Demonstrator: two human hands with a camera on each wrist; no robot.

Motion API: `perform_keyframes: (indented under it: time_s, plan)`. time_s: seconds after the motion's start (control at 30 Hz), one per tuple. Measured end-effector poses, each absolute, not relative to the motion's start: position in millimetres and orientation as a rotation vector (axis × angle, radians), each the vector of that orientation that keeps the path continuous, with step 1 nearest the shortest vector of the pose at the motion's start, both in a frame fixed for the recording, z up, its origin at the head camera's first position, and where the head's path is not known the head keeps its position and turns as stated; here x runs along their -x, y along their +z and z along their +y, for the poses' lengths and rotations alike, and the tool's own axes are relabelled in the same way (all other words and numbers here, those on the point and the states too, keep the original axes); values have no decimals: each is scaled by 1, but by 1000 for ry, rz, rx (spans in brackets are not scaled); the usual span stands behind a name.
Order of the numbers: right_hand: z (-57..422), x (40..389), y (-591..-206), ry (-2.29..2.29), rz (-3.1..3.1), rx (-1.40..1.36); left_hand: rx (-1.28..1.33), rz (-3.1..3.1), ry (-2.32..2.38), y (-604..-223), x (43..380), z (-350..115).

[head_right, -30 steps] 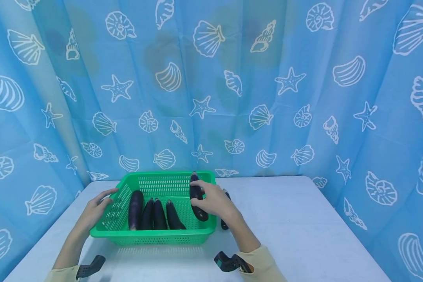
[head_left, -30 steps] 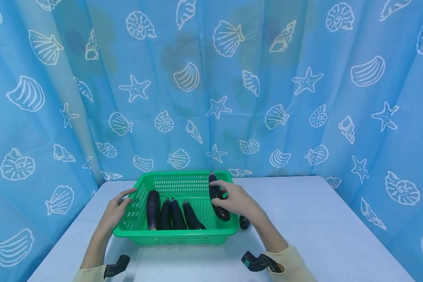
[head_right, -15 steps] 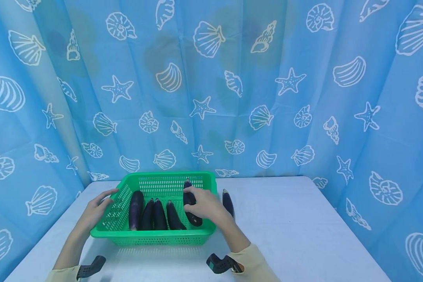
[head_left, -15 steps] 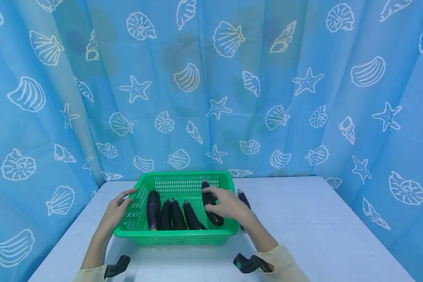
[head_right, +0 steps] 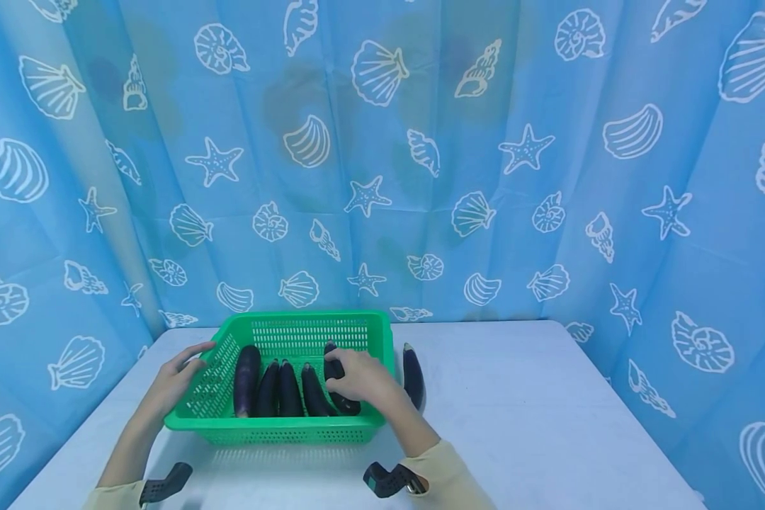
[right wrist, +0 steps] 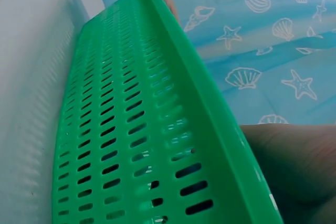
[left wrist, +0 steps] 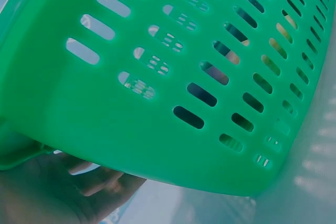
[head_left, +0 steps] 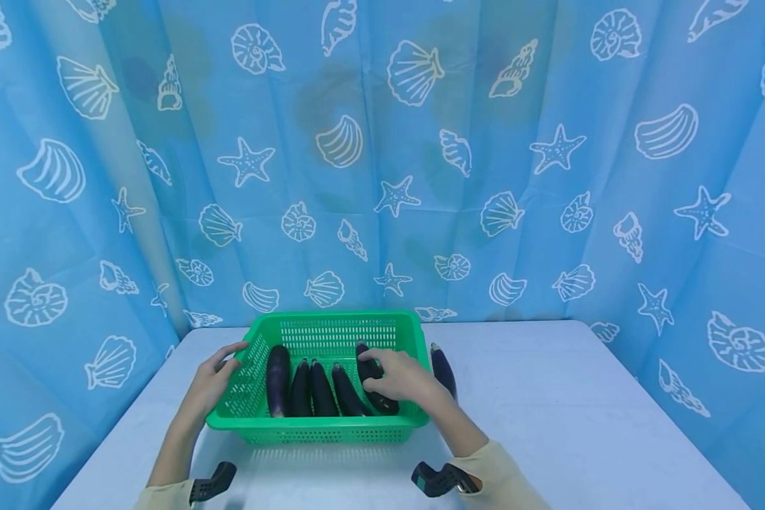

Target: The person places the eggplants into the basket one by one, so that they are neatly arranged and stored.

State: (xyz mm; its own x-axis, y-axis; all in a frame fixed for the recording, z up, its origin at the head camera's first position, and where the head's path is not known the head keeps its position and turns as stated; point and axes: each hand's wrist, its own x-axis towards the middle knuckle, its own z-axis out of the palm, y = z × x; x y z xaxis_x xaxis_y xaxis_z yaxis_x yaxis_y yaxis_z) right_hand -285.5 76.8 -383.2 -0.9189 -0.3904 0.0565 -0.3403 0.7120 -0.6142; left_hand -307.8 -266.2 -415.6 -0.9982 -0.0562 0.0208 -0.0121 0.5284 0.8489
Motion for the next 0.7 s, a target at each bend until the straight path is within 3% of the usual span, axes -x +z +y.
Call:
perform_keyframes:
  time_s: [0.7]
  plan:
    - [63,288,-391,-916,2767,531,-52,-2707,-1491,-415,307,-266]
